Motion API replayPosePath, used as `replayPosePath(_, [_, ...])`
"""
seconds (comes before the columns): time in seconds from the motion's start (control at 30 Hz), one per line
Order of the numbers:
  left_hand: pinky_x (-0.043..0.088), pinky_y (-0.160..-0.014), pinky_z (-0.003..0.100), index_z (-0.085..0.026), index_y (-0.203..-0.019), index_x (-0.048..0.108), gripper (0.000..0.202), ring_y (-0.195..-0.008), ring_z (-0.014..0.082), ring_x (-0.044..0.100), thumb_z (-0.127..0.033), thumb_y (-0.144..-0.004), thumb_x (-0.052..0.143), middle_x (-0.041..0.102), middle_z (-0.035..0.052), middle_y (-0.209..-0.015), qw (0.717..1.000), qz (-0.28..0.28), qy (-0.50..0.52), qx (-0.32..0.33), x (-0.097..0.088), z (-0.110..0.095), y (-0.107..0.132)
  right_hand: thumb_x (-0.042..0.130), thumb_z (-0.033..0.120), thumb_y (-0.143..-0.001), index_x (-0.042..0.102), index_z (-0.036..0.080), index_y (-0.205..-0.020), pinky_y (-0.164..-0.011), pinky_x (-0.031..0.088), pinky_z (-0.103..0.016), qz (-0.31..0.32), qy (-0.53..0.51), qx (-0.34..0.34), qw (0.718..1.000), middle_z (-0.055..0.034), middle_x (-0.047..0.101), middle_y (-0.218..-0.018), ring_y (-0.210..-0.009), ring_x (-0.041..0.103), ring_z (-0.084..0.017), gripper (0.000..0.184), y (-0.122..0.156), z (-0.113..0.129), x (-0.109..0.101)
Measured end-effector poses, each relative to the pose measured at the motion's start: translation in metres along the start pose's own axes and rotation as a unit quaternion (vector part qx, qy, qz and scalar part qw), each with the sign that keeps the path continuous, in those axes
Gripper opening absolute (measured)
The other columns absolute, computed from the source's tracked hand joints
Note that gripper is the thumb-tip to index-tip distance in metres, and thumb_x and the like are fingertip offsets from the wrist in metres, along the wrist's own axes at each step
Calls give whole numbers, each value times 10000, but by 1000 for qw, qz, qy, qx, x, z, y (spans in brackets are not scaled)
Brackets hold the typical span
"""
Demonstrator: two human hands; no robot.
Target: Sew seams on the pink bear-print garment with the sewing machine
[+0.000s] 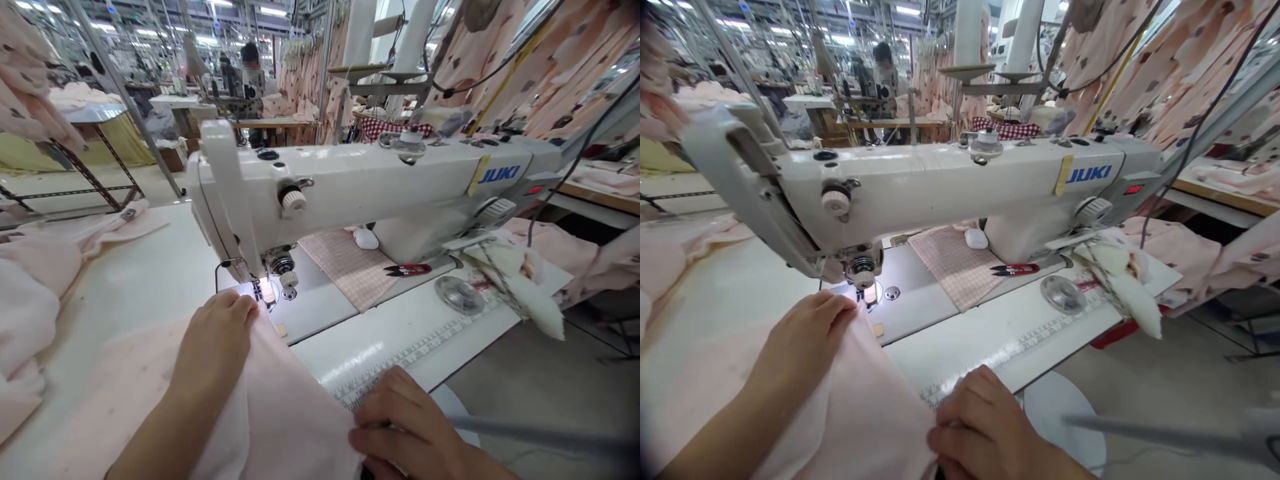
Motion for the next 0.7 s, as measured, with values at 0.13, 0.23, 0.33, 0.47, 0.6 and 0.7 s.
replayPosePath(0.13, [397,-738,334,-219,-818,607,294,-893,218,545,-304,-908,341,594,34,-874,1000,-18,3,17,0,1,0,545,103,-839,607,177,-1012,-652,428,-319,17,-4,-22,1000,-58,639,-811,-732,547,-170,197,-2,0,-3])
replayPosePath(0.23, [391,-701,313,-225,-805,606,300,-870,205,550,-314,-908,340,602,26,-872,999,-25,9,19,0,2,1,545,120,-854,614,178,-998,-647,417,-314,17,9,-15,1000,-49,625,-787,-722,530,-166,171,-1,0,-3])
replayPosePath(0.33, [393,-720,329,-225,-785,609,295,-864,208,548,-303,-909,353,606,29,-864,999,-32,11,25,1,3,0,534,117,-856,610,181,-995,-631,412,-307,14,14,-20,1000,-38,606,-746,-693,518,-161,171,-1,0,-2])
replayPosePath(0.47, [372,-834,409,-236,-776,636,249,-885,231,535,-245,-889,415,626,35,-882,992,-93,-24,76,4,1,-1,557,144,-865,616,192,-1011,-665,463,-303,30,27,-18,999,-49,635,-778,-730,557,-164,165,-3,-2,-3])
replayPosePath(0.6, [387,-874,429,-221,-921,647,266,-906,225,567,-212,-904,381,647,48,-951,991,-39,-36,120,10,-7,12,565,178,-876,628,184,-1048,-775,522,-321,50,46,-62,996,-92,700,-1021,-911,606,-191,183,-4,-1,-8])
replayPosePath(0.7, [297,-991,559,-190,-1187,563,344,-1100,294,532,-323,-916,397,600,98,-1193,989,-38,-63,127,12,-9,31,552,187,-890,641,179,-1070,-740,532,-317,81,54,-75,992,-70,715,-1022,-891,617,-194,201,-4,0,-10])
Point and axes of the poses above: each hand's wrist, its own y-axis away from the middle knuckle, its own x-axis out of the palm, z = x × y, the point moved 2 cm from there along -y, towards the middle knuckle
